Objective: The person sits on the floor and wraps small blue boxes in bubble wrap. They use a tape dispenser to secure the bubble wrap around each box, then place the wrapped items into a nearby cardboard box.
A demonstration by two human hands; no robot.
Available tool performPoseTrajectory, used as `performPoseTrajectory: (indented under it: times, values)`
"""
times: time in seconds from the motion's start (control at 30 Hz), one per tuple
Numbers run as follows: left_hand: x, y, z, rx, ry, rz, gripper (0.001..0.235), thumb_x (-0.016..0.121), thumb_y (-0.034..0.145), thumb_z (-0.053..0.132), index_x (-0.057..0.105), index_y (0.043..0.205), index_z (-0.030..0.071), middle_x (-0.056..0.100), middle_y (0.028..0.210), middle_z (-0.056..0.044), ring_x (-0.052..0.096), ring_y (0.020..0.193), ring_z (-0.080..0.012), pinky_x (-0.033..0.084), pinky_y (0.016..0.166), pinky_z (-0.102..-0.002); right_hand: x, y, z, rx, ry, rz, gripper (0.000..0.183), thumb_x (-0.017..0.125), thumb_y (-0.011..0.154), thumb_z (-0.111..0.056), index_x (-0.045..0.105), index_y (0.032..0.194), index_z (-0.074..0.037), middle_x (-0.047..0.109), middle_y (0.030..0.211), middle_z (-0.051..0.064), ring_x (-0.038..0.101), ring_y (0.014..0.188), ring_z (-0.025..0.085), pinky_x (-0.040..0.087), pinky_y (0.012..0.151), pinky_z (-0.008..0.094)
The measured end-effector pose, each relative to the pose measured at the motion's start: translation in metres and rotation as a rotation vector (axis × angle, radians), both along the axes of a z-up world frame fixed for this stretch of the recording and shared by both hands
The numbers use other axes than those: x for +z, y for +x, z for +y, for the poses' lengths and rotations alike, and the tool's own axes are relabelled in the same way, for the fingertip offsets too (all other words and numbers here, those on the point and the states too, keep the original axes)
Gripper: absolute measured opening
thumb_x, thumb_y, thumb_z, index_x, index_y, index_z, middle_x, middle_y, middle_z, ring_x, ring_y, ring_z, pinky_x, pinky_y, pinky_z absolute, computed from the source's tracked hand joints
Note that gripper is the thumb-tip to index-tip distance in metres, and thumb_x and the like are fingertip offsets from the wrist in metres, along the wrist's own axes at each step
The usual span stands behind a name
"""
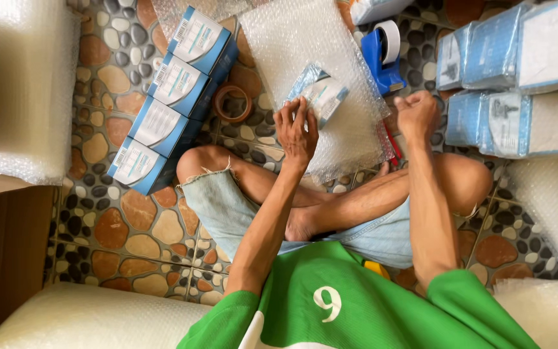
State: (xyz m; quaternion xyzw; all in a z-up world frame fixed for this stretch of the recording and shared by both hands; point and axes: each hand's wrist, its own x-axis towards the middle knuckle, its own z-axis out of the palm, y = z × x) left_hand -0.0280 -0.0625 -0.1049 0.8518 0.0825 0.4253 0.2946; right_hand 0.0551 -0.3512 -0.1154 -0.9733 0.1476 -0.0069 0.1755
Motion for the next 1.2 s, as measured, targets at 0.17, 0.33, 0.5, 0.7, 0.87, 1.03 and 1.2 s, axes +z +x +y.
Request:
performPoseTrajectory:
  times: [0.17,0.33,0.5,0.7,0.87,1.03,1.2]
  values:
    - [-0.027,-0.002,-0.007,0.035,-0.086,-0.033,0.045,0.075,0.092,0.017,0.063,0.133,0.007,0.064,0.108,-0.011,0.066,0.107,-0.0325,0.055,0.095,-0.042,0.088,-0.031,0.139,0.372,0.919,-0.067,0.013,0.078,0.100,-0.009,0.074,0.105,0.002,0.075,0.090,0.020,0.077,0.078,0.026,0.064,0.065,0.038]
    - [-0.025,0.003,-0.001,0.019,-0.046,-0.119,0.046,0.073,0.093,0.015,0.053,0.133,0.005,0.067,0.110,-0.015,0.067,0.100,-0.0355,0.057,0.089,-0.044,0.104,-0.013,0.209,0.397,0.439,0.174,0.031,0.079,0.095,-0.048,0.070,0.088,-0.018,0.074,0.068,0.003,0.076,0.082,0.031,0.059,0.076,0.042]
    - [-0.011,0.000,-0.002,-0.016,-0.058,-0.167,0.040,0.073,0.094,0.014,0.050,0.126,0.004,0.067,0.110,-0.016,0.067,0.096,-0.0369,0.056,0.087,-0.045,0.108,-0.019,0.194,0.492,0.176,0.194,0.051,0.074,0.099,-0.059,0.058,0.100,-0.011,0.075,0.090,0.026,0.074,0.096,0.051,0.052,0.089,0.060]
    - [0.005,0.005,0.022,-0.144,0.000,0.036,0.039,0.068,0.093,0.017,0.059,0.131,0.013,0.063,0.099,-0.005,0.057,0.081,-0.0257,0.047,0.076,-0.038,0.000,-0.022,0.159,0.711,0.136,-0.642,0.053,0.078,0.097,-0.066,0.056,0.097,-0.018,0.055,0.067,-0.001,0.065,0.061,0.027,0.053,0.066,0.039]
    - [0.006,0.087,0.073,-0.467,-0.295,0.457,0.035,0.053,0.107,0.035,0.064,0.135,0.016,0.072,0.120,-0.009,0.069,0.091,-0.0205,0.054,0.081,-0.037,0.048,-0.041,0.177,0.345,0.641,-0.602,0.039,0.075,0.104,-0.039,0.052,0.104,-0.008,0.050,0.093,0.004,0.043,0.071,0.015,0.044,0.059,0.030]
    - [0.021,0.148,0.089,-0.894,-0.572,0.921,0.040,0.072,0.095,0.022,0.071,0.135,0.016,0.074,0.129,-0.010,0.073,0.110,-0.0255,0.061,0.093,-0.039,0.025,-0.016,0.150,0.095,0.988,-0.134,0.049,0.074,0.099,-0.040,0.061,0.138,-0.013,0.069,0.117,0.002,0.064,0.097,0.014,0.054,0.074,0.027]
    - [0.034,0.132,0.078,-0.953,-0.559,0.959,0.027,0.078,0.084,0.017,0.079,0.111,0.019,0.068,0.109,-0.001,0.067,0.097,-0.0172,0.056,0.081,-0.034,0.016,-0.008,0.144,0.122,1.025,-0.111,0.021,0.078,0.089,-0.009,0.079,0.110,-0.012,0.074,0.094,-0.003,0.059,0.078,0.007,0.050,0.070,0.024]
